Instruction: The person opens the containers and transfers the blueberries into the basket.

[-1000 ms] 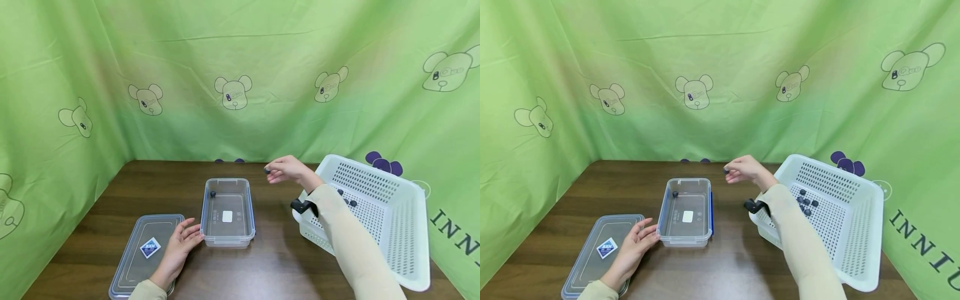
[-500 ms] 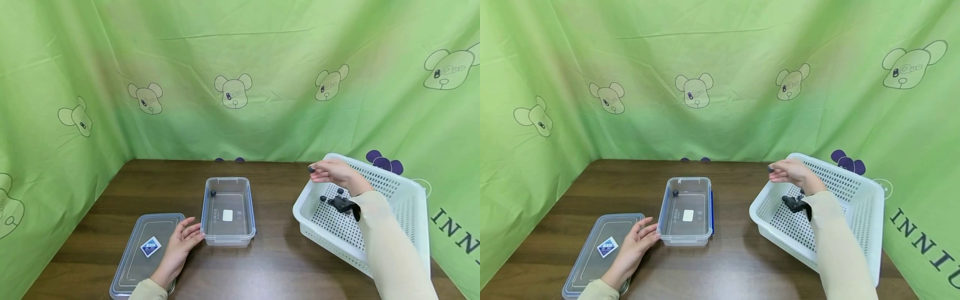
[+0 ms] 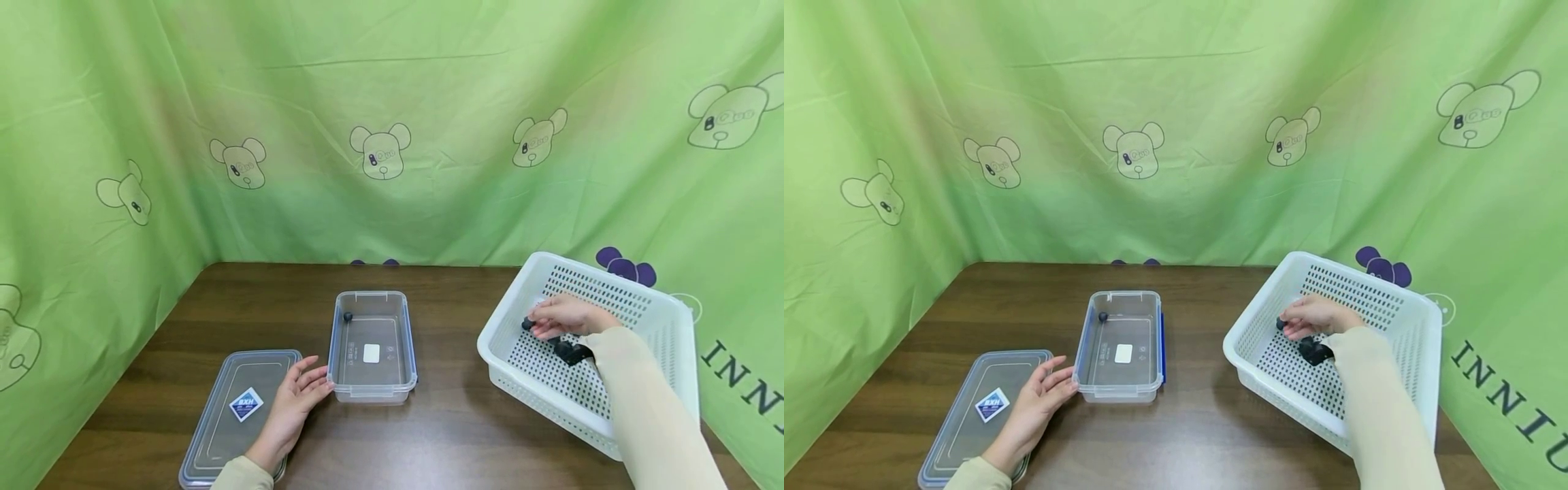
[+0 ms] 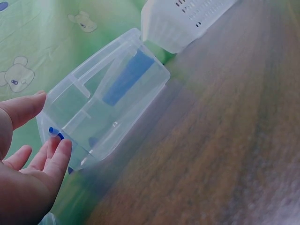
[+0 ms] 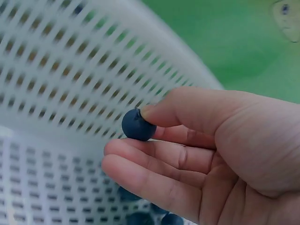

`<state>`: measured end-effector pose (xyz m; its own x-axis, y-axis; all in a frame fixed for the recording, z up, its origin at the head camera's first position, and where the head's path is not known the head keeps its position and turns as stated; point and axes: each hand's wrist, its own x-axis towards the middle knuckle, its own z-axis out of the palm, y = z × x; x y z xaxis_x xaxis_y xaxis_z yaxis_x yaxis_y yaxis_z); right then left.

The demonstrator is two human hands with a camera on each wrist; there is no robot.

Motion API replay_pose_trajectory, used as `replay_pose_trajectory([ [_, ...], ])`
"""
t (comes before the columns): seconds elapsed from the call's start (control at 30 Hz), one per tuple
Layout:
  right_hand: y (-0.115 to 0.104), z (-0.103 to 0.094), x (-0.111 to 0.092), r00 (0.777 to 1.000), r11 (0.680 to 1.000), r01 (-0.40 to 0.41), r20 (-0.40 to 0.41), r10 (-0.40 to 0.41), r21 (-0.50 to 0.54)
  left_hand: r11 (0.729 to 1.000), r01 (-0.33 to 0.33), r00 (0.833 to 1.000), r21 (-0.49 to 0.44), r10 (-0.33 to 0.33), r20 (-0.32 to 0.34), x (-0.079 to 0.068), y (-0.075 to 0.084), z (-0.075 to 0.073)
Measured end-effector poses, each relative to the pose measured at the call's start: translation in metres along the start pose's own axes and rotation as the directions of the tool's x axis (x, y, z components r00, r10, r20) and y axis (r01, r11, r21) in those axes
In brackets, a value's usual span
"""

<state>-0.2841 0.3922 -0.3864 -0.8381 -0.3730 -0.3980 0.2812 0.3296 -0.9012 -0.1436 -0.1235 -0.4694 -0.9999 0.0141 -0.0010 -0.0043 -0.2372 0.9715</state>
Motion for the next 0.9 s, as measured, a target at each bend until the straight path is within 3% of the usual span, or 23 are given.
replay_pose_trajectory([
  [0.23, 0.005, 0.012, 0.006, 0.995, 0.99, -0.097, 0.0, 0.097, -0.098, 1.0, 0.002, 1.0, -0.006, -0.002, 0.003, 0.0, -0.001, -0.001],
  [0.57, 0.005, 0.017, 0.008, 0.992, 0.979, -0.118, -0.059, 0.109, -0.169, 1.0, 0.0, 1.0, -0.007, 0.0, 0.002, 0.001, -0.001, -0.001],
  [0.73, -0.002, 0.017, 0.007, 0.995, 0.988, -0.082, -0.059, 0.075, -0.128, 1.0, 0.0, 1.0, -0.005, 0.0, 0.001, 0.001, -0.001, -0.001],
  [0.9, -0.032, 0.014, -0.006, 0.999, 0.996, 0.024, -0.026, -0.027, -0.09, 1.0, 0.0, 1.0, -0.003, 0.0, 0.002, 0.001, -0.001, 0.0],
])
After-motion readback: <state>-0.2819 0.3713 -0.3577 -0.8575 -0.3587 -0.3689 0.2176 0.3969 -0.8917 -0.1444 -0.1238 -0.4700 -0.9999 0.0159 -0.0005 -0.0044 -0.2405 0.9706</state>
